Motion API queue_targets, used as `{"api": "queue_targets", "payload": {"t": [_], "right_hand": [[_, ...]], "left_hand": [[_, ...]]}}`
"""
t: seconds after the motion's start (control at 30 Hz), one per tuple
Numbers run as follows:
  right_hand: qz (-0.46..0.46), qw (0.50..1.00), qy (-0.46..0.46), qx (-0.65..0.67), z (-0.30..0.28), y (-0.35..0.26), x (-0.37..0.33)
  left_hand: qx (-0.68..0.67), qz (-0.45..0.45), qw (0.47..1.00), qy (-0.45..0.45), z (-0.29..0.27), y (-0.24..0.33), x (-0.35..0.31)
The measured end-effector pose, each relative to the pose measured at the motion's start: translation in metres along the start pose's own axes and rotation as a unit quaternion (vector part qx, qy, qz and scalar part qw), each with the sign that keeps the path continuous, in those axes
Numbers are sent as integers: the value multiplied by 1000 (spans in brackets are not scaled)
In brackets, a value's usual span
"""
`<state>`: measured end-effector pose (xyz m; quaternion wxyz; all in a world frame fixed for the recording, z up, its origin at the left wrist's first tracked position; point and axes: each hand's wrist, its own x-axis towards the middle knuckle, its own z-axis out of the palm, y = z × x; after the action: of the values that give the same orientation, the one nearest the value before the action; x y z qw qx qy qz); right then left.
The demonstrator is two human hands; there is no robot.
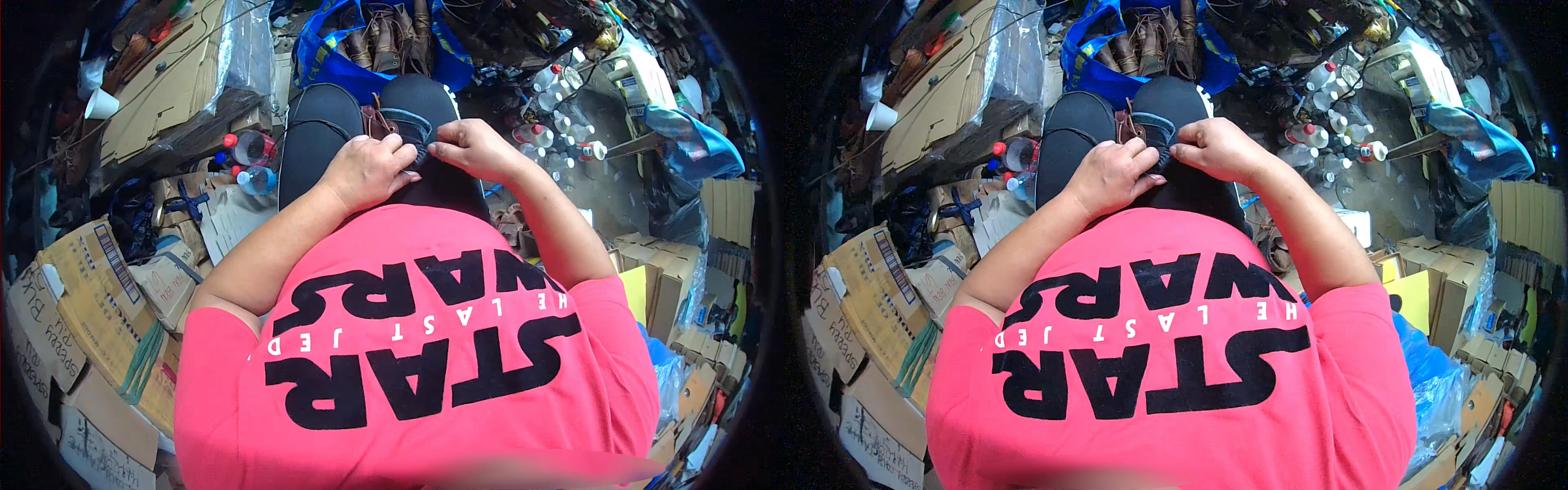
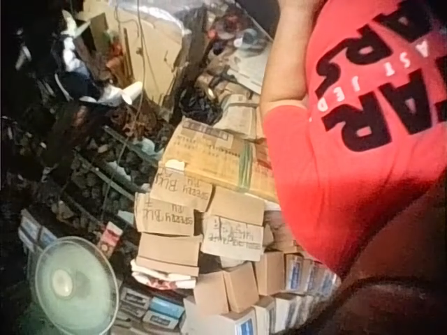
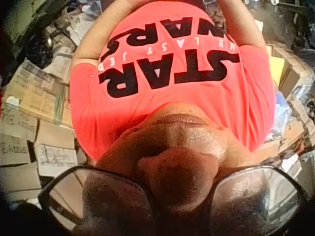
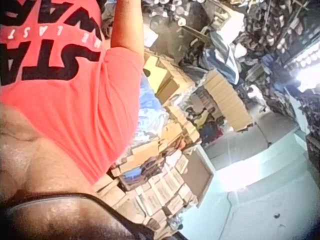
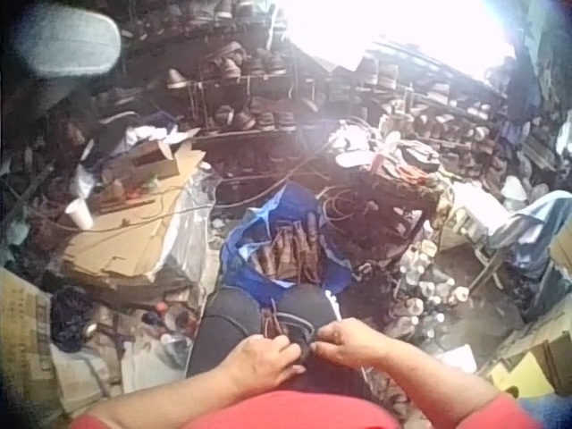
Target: Stitching a dark leather or fabric shoe upper component using a needle and thread.
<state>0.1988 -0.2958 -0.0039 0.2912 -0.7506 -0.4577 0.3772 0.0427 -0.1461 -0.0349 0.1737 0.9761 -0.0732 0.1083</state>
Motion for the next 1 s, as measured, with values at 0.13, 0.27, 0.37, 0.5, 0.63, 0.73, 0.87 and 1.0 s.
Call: {"api": "queue_targets", "payload": {"t": [0.13, 0.27, 0.37, 0.5, 0.63, 0.73, 0.87, 1.0], "right_hand": [[-47, 997, 7, -58, -7, -4, -15], [-5, 987, 40, 153, -13, 2, -40], [15, 968, 91, 233, -33, 0, -58], [-81, 985, 143, 52, -13, 0, -39], [-44, 992, 114, -19, -11, -6, -27], [-64, 991, 110, -45, -6, 1, -21], [-60, 991, 107, -55, -7, -1, -17], [-82, 987, 109, -84, -3, 1, -14]], "left_hand": [[-2, 12, 1000, -12, -2, 1, 1], [-121, -64, 990, -22, -18, -8, 3], [-292, -146, 943, 57, -28, -27, 18], [-304, -120, 945, 29, -8, -50, 41], [-491, -163, 849, -109, -4, -57, 47], [-540, -174, 813, -134, -4, -59, 49], [-545, -166, 806, -159, -8, -60, 51], [-525, -180, 809, -195, -15, -60, 53]]}}
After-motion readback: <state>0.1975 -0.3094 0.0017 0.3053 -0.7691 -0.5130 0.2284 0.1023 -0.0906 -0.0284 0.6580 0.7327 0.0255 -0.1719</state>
